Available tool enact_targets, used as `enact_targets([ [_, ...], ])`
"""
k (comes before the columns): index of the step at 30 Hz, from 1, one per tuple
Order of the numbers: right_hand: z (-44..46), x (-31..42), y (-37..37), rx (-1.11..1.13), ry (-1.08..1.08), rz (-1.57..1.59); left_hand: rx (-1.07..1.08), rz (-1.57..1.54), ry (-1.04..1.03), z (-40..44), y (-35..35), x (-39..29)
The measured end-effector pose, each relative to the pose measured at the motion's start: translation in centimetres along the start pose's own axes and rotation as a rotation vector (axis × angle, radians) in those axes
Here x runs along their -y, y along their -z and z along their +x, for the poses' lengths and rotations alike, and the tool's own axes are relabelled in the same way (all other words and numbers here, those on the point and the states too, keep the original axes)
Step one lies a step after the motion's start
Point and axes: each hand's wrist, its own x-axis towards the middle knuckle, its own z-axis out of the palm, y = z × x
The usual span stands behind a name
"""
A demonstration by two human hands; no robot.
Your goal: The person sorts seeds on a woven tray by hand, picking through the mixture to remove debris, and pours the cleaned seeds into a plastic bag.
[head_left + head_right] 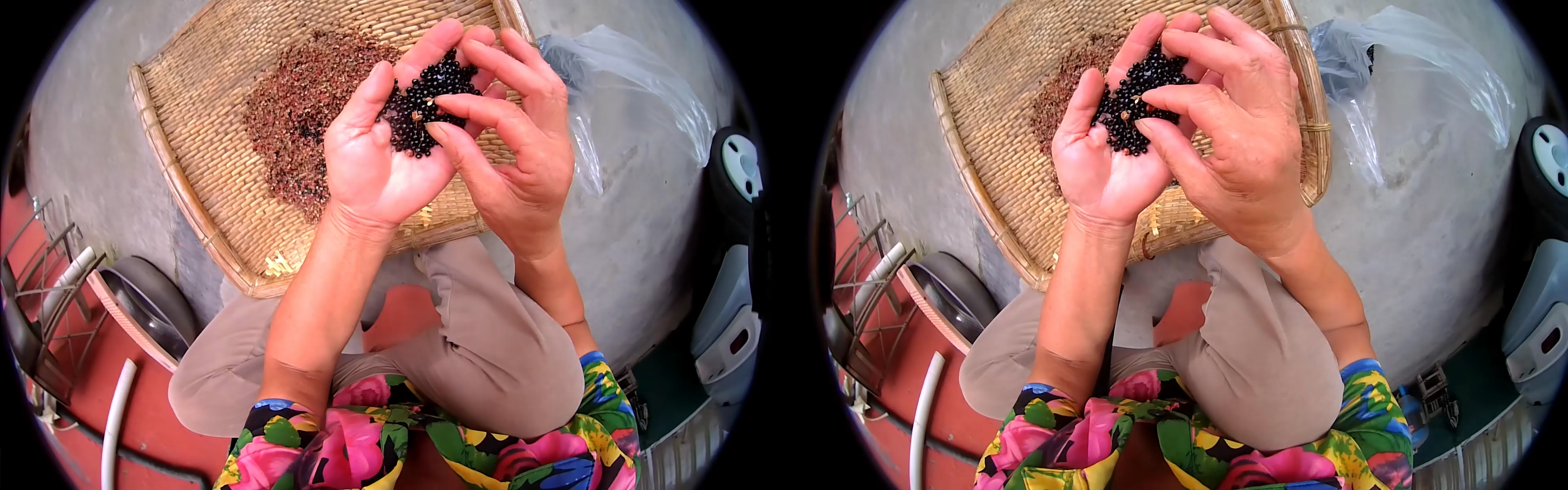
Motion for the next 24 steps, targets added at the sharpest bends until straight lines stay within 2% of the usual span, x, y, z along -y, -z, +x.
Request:
enact_targets([
  [4,-0.3,-0.6,-0.5,-0.016,0.015,0.039,-0.008,-0.056,0.014,-0.1,0.2,-0.2],
  [6,-0.6,-1.0,-0.6,-0.061,-0.025,0.199,0.034,-0.038,0.008,-0.3,0.0,-0.4],
  [10,-0.5,-0.7,0.1,-0.144,0.007,0.12,0.11,-0.121,0.031,-0.3,0.4,-0.5],
  [13,-0.7,-0.3,0.4,-0.13,-0.029,0.226,0.064,-0.035,-0.011,-0.3,0.1,-0.3],
  [16,-0.2,0.1,0.3,-0.113,-0.031,0.141,0.019,0.032,-0.025,-0.4,-0.2,-0.1],
  [18,0.2,0.1,0.6,0.051,0.028,0.03,0.012,0.06,-0.032,-0.5,-0.3,0.1],
  [21,0.0,-0.4,0.3,0.095,0.063,-0.026,0.021,0.055,-0.024,-0.5,-0.2,0.3],
  [24,-0.1,-0.5,0.0,0.018,0.014,0.039,0.002,0.037,-0.028,-0.4,-0.2,0.3],
])
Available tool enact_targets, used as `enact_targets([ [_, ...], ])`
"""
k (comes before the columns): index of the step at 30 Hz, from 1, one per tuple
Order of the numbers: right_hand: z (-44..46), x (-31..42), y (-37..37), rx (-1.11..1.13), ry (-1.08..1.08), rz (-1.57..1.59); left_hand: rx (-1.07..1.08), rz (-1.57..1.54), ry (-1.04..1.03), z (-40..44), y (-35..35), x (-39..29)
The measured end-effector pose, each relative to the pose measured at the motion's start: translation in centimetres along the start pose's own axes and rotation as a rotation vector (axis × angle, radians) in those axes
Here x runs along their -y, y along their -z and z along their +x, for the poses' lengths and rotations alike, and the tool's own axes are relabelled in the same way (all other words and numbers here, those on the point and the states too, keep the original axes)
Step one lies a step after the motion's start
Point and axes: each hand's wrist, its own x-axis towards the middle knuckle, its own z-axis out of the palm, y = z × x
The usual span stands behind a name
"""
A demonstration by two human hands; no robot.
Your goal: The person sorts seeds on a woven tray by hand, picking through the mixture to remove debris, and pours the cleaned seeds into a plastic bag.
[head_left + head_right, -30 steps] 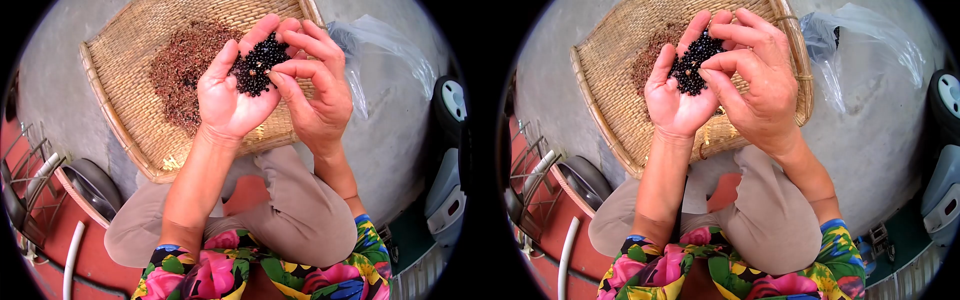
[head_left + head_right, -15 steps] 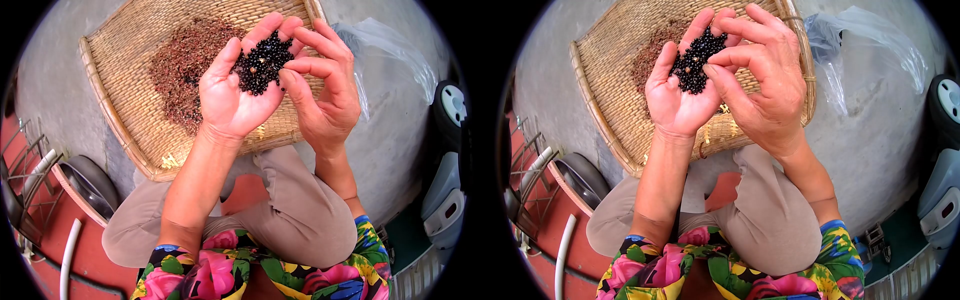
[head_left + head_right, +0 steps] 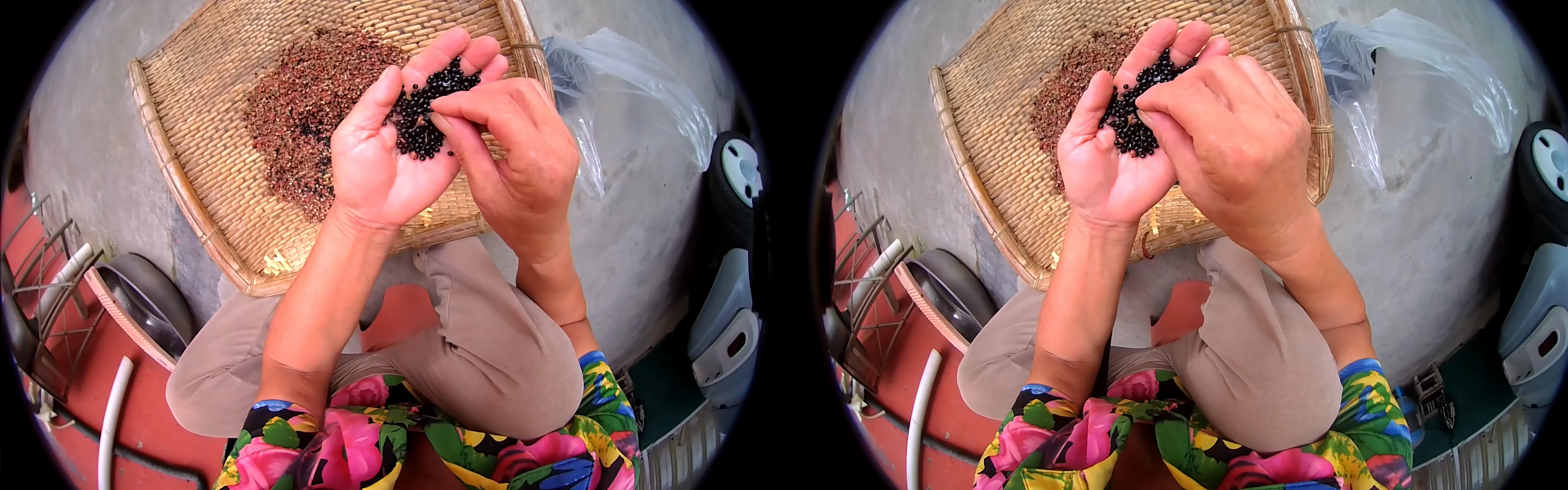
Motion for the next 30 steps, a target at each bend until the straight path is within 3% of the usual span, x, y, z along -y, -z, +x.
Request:
enact_targets([
  [1,0.1,0.2,0.1,0.0,0.0,0.0,0.0,0.0,0.0,0.1,0.2,-0.1],
  [3,0.2,0.8,0.3,-0.203,-0.146,0.12,0.045,-0.053,0.014,0.2,0.7,-0.6],
  [6,0.0,-0.6,1.0,-0.197,-0.215,-0.006,0.02,-0.129,-0.004,0.3,0.7,-1.3],
  [7,0.2,-1.3,0.9,-0.196,-0.169,-0.145,0.022,-0.173,0.007,0.3,0.7,-1.5],
  [11,0.2,-0.2,0.2,-0.179,-0.039,-0.014,0.087,-0.019,-0.017,0.3,0.9,-1.6],
  [14,0.4,0.9,-0.2,0.047,0.004,-0.066,0.021,-0.031,-0.027,0.3,0.2,-0.9],
  [16,0.3,0.1,-1.3,-0.06,0.063,-0.097,0.001,-0.017,-0.01,0.2,0.1,-0.7],
  [22,0.1,0.6,-0.1,-0.127,-0.054,0.239,-0.009,-0.145,0.005,0.4,0.5,-1.2],
  [24,-0.1,0.8,0.4,-0.164,-0.281,0.371,0.0,-0.189,0.014,0.4,0.1,-1.4],
  [26,-0.1,0.3,0.5,-0.203,-0.302,0.357,-0.119,0.027,-0.081,0.5,-1.0,-1.6],
  [28,0.2,-0.1,0.9,-0.154,-0.273,0.039,-0.115,-0.004,-0.092,0.5,-1.2,-1.9],
  [30,0.2,-0.1,0.8,-0.112,-0.214,-0.007,-0.099,-0.067,-0.102,0.9,-1.1,-2.1],
])
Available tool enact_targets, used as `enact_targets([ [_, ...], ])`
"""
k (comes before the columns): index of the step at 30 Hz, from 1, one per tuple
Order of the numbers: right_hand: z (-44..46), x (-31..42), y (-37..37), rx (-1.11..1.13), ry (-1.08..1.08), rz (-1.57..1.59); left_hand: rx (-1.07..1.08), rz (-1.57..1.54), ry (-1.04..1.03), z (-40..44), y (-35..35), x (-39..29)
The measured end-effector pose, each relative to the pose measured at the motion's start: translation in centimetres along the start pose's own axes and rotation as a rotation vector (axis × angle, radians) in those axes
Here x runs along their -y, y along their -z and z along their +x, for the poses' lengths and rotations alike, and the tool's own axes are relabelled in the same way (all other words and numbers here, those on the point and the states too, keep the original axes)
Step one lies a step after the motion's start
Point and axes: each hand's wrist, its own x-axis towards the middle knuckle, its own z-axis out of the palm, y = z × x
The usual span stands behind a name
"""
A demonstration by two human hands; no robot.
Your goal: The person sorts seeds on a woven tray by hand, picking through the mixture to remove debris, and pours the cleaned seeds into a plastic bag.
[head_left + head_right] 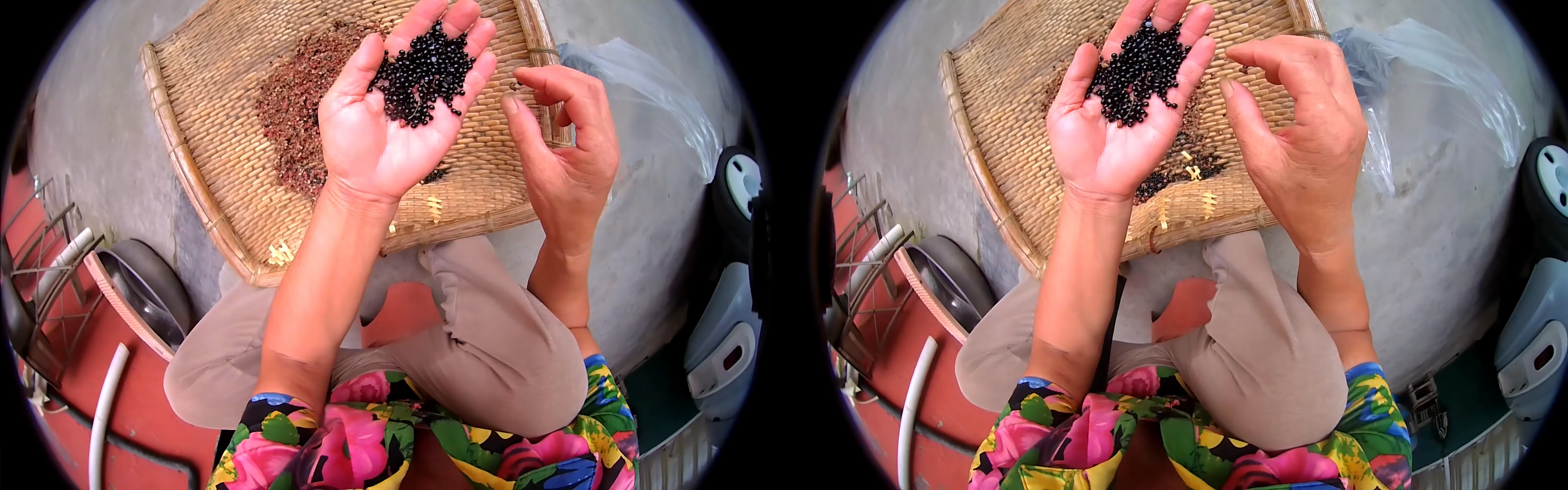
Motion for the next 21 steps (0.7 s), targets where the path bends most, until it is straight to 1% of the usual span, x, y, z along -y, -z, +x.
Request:
enact_targets([
  [1,-0.3,0.1,-0.2,0.071,0.078,0.048,0.175,0.013,0.026,0.4,1.1,-0.3],
  [3,-0.8,0.7,-0.8,0.204,0.216,0.097,0.195,0.047,0.04,0.4,1.7,0.0],
  [4,-0.7,1.0,-1.1,0.205,0.216,0.096,0.217,0.083,0.053,0.4,1.6,0.1],
  [6,-0.6,1.7,-1.5,0.26,0.149,-0.044,0.225,0.086,0.056,0.4,1.8,0.2],
  [8,-0.5,1.9,-1.5,0.261,0.171,-0.039,0.242,0.091,0.062,0.5,1.9,0.4],
  [9,-0.5,2.1,-1.5,0.292,0.229,-0.006,0.031,0.137,0.034,-0.1,-0.2,0.7],
  [10,-0.6,2.2,-1.4,0.322,0.286,0.028,0.031,0.136,0.033,0.0,-0.4,0.7],
  [11,-0.6,2.4,-1.1,0.34,0.277,0.037,0.02,0.105,0.037,0.0,-0.4,0.7],
  [12,-0.5,2.3,-1.0,0.341,0.277,0.038,0.009,0.074,0.042,-0.1,-0.4,0.7],
  [13,-0.4,2.3,-0.8,0.28,0.225,0.043,0.008,0.073,0.042,0.1,0.1,0.6],
  [15,-0.3,1.9,-0.4,0.201,0.14,0.011,0.227,0.04,0.061,0.5,1.3,0.4],
  [21,0.3,1.5,-1.0,0.184,0.194,-0.014,0.257,0.075,0.091,0.2,1.5,0.7],
])
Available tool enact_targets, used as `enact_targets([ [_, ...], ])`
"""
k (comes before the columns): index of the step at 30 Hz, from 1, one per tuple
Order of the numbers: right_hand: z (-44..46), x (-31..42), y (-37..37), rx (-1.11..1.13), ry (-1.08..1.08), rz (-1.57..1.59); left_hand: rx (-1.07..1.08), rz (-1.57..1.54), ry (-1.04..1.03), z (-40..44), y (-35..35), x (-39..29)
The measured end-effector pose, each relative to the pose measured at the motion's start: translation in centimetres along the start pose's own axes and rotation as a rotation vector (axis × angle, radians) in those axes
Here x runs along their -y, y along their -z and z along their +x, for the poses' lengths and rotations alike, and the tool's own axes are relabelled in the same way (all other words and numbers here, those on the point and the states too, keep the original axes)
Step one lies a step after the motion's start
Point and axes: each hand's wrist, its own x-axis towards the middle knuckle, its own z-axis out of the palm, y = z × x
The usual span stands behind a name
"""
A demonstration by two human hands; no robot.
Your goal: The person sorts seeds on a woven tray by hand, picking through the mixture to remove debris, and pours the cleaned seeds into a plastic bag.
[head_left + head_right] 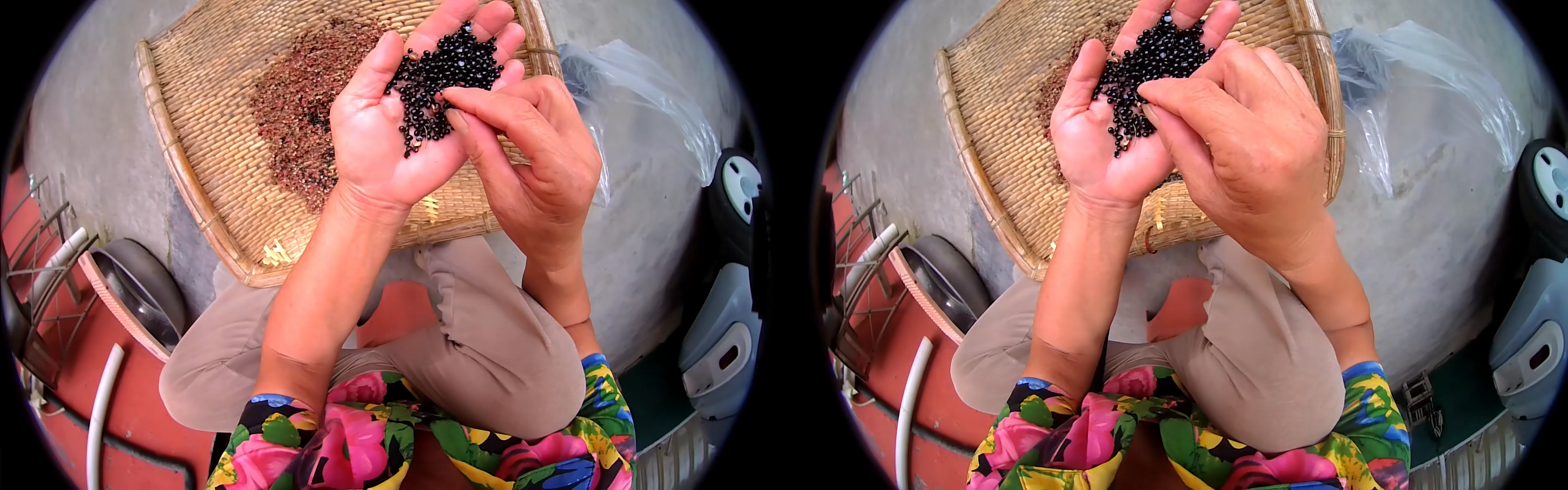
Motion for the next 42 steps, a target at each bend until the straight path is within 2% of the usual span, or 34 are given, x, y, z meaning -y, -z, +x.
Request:
enact_targets([
  [7,0.0,-0.2,-0.4,0.024,0.019,-0.03,0.025,0.115,-0.007,0.1,0.2,0.3],
  [10,-0.1,-0.1,-0.4,0.004,-0.039,0.011,0.004,0.119,-0.006,0.3,0.4,0.3],
  [13,-0.1,0.0,0.1,-0.053,-0.057,0.122,0.188,0.16,-0.03,0.7,0.5,0.0],
  [15,-0.1,-0.2,0.3,-0.082,-0.072,0.078,-0.023,0.049,-0.017,0.1,0.0,0.2],
  [18,-0.2,-0.2,0.3,-0.032,-0.017,0.034,-0.041,0.026,-0.02,0.1,-0.1,0.2],
  [21,0.0,-0.2,0.0,0.038,0.048,-0.023,-0.008,0.07,-0.024,0.1,-0.2,0.4],
  [22,0.1,0.3,0.1,0.063,-0.017,-0.028,-0.007,0.071,-0.024,0.5,-0.5,0.5],
  [25,0.1,0.3,-0.2,0.07,-0.01,-0.045,0.001,0.01,-0.091,1.0,-0.7,0.8],
  [29,-0.2,0.5,-0.3,0.07,-0.109,0.0,-0.019,0.062,-0.003,-0.2,0.2,0.4],
  [32,-0.3,0.8,0.5,-0.054,-0.202,0.19,-0.016,0.009,-0.003,-0.2,0.2,0.1],
  [35,-0.5,0.5,2.2,-0.1,-0.248,0.071,-0.042,-0.06,-0.006,-0.3,0.1,-0.2],
  [40,-0.4,-0.4,2.4,-0.045,-0.243,0.009,0.009,-0.033,-0.019,-0.1,0.5,-0.4],
  [42,0.0,0.4,1.1,-0.008,-0.091,0.023,0.04,-0.04,-0.011,-0.1,0.6,-0.1],
])
